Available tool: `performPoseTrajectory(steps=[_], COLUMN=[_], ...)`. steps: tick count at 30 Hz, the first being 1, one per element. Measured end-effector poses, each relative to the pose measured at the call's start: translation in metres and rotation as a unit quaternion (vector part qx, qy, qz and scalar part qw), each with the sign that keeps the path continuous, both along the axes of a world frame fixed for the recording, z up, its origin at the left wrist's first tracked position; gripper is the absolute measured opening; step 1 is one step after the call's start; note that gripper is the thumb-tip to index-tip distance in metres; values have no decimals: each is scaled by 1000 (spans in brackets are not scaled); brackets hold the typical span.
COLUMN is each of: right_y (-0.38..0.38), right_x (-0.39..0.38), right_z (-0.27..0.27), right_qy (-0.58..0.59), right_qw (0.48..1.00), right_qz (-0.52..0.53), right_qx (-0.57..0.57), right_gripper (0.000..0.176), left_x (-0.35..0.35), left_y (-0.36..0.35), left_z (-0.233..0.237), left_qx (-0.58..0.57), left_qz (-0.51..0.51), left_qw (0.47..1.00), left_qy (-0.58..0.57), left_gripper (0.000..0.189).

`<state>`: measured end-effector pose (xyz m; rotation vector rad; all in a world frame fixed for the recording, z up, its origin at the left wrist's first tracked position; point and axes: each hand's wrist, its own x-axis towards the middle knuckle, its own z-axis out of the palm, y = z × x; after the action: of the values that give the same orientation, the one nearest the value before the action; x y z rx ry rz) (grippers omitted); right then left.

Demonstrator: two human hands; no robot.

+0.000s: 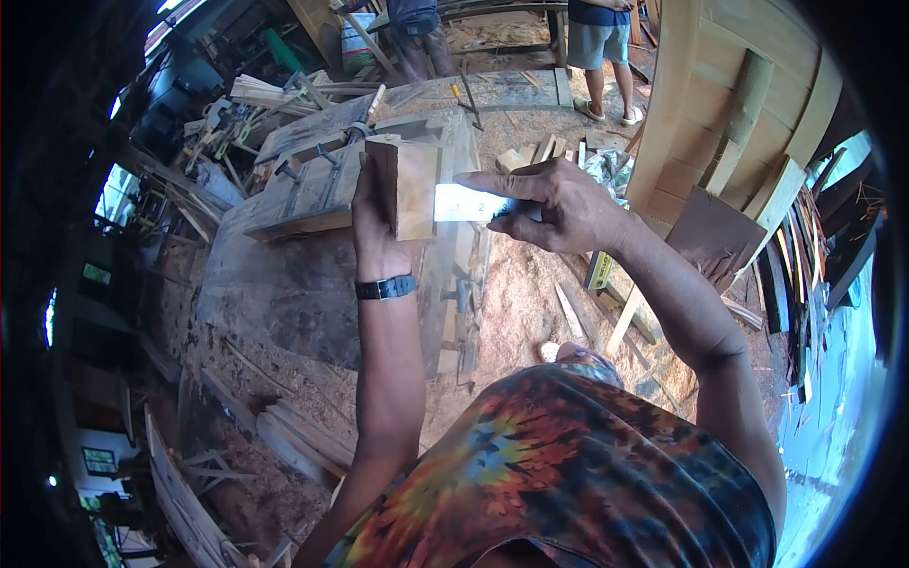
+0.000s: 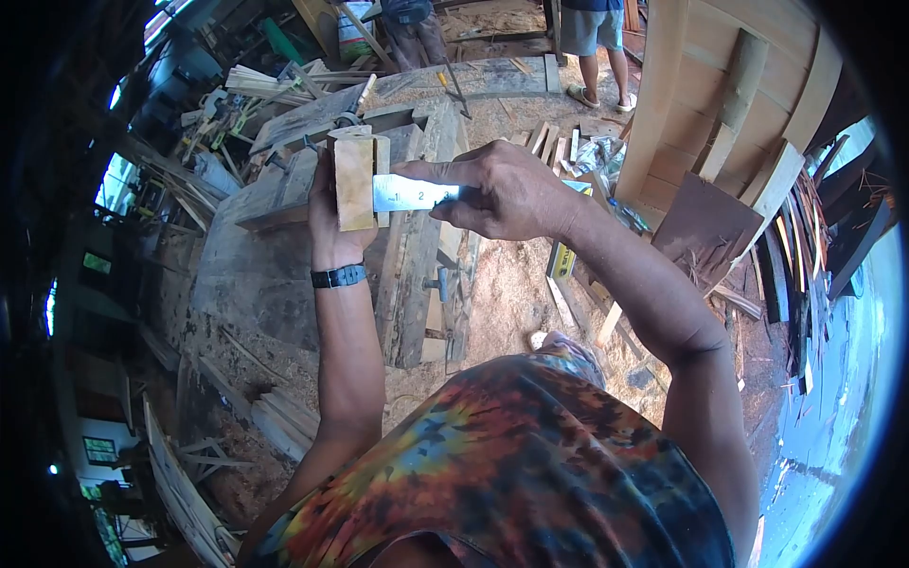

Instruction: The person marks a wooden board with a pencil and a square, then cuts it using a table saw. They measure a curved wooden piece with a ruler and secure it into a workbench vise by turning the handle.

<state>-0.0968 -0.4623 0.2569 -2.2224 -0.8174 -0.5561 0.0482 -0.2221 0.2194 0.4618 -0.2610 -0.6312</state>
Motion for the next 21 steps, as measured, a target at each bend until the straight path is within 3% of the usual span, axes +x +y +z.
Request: performPoseTrajectory(steps=[8,11,13,21], right_y=[1,1,1,-13], right_x=[2,3,3,6], right_z=[6,4,1,-21], right_qy=[25,43,89,122], right_qw=[1000,999,995,991], right_qz=[-8,-10,-34,-52], right_qx=[-13,-2,0,17], right_gripper=[64,64,62,62], left_x=[4,2,2,3], left_y=[1,0,-4,-12], left_z=[-3,-4,-6,-13], left_qx=[28,16,43,99], left_qz=[27,4,43,43], left_qw=[999,999,995,992], left_qy=[3,39,73,66], left_gripper=[45,46,49,57])
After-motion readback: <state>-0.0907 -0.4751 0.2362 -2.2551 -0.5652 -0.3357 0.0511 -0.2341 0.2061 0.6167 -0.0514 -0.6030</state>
